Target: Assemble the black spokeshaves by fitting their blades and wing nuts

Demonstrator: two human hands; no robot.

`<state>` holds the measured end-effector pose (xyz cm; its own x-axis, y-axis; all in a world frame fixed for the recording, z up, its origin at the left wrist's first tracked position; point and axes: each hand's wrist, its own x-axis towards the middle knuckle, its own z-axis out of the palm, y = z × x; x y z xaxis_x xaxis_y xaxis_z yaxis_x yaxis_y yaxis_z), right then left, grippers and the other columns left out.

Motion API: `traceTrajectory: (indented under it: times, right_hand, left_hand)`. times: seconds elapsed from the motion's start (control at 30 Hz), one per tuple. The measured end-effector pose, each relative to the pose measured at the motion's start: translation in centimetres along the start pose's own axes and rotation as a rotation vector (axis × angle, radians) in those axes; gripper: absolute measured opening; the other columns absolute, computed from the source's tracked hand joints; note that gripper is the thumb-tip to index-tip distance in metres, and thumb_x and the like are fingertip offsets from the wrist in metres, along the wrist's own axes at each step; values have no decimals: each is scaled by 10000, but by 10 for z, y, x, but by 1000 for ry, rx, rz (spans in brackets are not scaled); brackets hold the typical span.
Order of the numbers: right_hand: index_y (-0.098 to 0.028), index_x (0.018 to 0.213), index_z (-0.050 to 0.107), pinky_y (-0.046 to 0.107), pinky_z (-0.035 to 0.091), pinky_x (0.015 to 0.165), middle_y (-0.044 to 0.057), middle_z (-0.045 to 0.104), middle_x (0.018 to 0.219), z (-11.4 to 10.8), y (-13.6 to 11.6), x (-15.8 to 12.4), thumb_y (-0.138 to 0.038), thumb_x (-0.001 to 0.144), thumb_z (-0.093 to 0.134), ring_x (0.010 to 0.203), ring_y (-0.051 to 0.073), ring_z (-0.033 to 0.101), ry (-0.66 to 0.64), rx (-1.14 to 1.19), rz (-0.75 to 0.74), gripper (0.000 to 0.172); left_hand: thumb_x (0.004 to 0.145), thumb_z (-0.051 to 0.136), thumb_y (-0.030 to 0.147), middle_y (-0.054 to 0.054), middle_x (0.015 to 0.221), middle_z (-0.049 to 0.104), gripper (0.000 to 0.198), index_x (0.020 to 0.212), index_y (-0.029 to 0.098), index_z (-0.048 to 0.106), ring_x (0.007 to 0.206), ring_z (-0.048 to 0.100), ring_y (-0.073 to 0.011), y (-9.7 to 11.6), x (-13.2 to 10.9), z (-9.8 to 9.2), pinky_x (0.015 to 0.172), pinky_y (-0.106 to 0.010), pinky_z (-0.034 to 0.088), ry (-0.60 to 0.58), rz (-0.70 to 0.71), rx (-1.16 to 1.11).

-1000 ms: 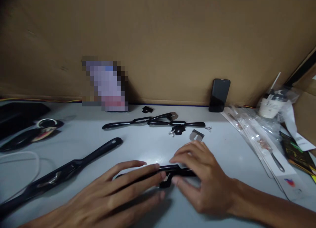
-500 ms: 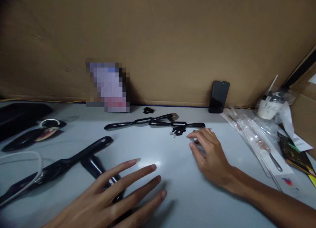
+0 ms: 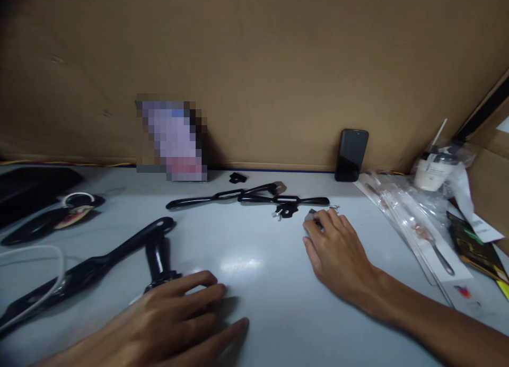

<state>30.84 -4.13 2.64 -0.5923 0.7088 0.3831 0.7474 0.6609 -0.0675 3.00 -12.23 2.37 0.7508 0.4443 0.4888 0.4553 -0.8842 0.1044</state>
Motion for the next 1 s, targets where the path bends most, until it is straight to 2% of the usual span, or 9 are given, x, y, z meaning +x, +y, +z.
traceTrajectory:
  times: [0.1, 0.23, 0.33, 0.47, 0.57, 0.63, 0.77, 0.9, 1.0]
  right_hand:
    - [-150, 1093, 673, 497, 553, 824, 140, 674, 1083, 1, 0, 0, -180, 1013, 519, 995, 316, 601, -3, -1, -4, 177]
    - [-141, 1078, 684, 509, 558, 815, 146, 693, 1065, 0, 0, 1, -173, 1018, 510, 983, 317, 619, 9, 31, -2, 186]
    - [-150, 1087, 686, 484, 566, 802, 118, 728, 1019, -5, -1, 1, -167, 1032, 499, 915, 277, 655, 49, 201, -47, 196]
    - [-179, 1133, 683, 374, 606, 782, 78, 761, 1007, -11, -2, 2, -149, 1042, 488, 886, 199, 711, 112, 571, -142, 217]
    - [-189, 1226, 680, 492, 604, 952, 122, 752, 1176, -6, 2, 2, -170, 1046, 492, 1122, 258, 701, 144, 444, -78, 261]
    - [-184, 1390, 616, 608, 504, 1115, 166, 651, 1431, 1, 8, 2, -250, 1070, 502, 1390, 314, 563, 81, 284, -14, 346]
    - [-138, 1595, 411, 648, 341, 1241, 188, 399, 1658, 9, 13, 2, -419, 1097, 478, 1579, 325, 292, -85, 172, 7, 576]
    - [-186, 1629, 365, 625, 314, 1265, 141, 393, 1669, 1, 7, 1, -364, 1118, 423, 1585, 281, 283, -31, 206, -57, 544]
    - [-201, 1631, 364, 637, 309, 1261, 136, 398, 1667, -5, 0, 1, -348, 1111, 450, 1589, 282, 274, -53, 233, -133, 548]
  left_hand:
    - [1076, 451, 400, -34, 710, 694, 332, 1066, 204, 718, 599, 602, -199, -5, 8, -9, 656, -353, 546, -17, -40, 13]
    - [1081, 376, 242, -16, 650, 640, 347, 970, 195, 702, 553, 577, -187, -13, 18, -11, 559, -337, 492, -53, -136, 79]
    - [1056, 360, 172, -14, 602, 586, 361, 920, 179, 695, 534, 531, -203, -21, 16, -5, 513, -348, 427, -5, -215, 196]
    - [999, 415, 81, -54, 782, 685, 324, 1125, 157, 704, 728, 613, -229, -36, 11, -7, 654, -368, 475, 42, -209, 458]
    - [975, 448, 39, -79, 954, 708, 401, 1292, 176, 652, 919, 637, -261, -36, 10, -10, 761, -395, 484, 128, -264, 470]
    - [977, 443, 19, -81, 1018, 701, 421, 1313, 183, 636, 945, 644, -238, -29, 11, -9, 787, -375, 506, 152, -256, 282]
    - [1041, 422, 91, -119, 1255, 705, 385, 1353, 186, 628, 1151, 670, -234, -13, 15, -6, 958, -371, 574, -27, -150, 27]
    - [1048, 564, 280, -100, 1485, 632, 420, 1461, 207, 579, 1368, 601, -267, -9, 23, -14, 1104, -423, 551, -190, -83, 13]
    - [1010, 603, 229, -55, 1533, 591, 535, 1537, 237, 511, 1418, 565, -226, -11, 27, -21, 1166, -394, 503, -201, 35, -58]
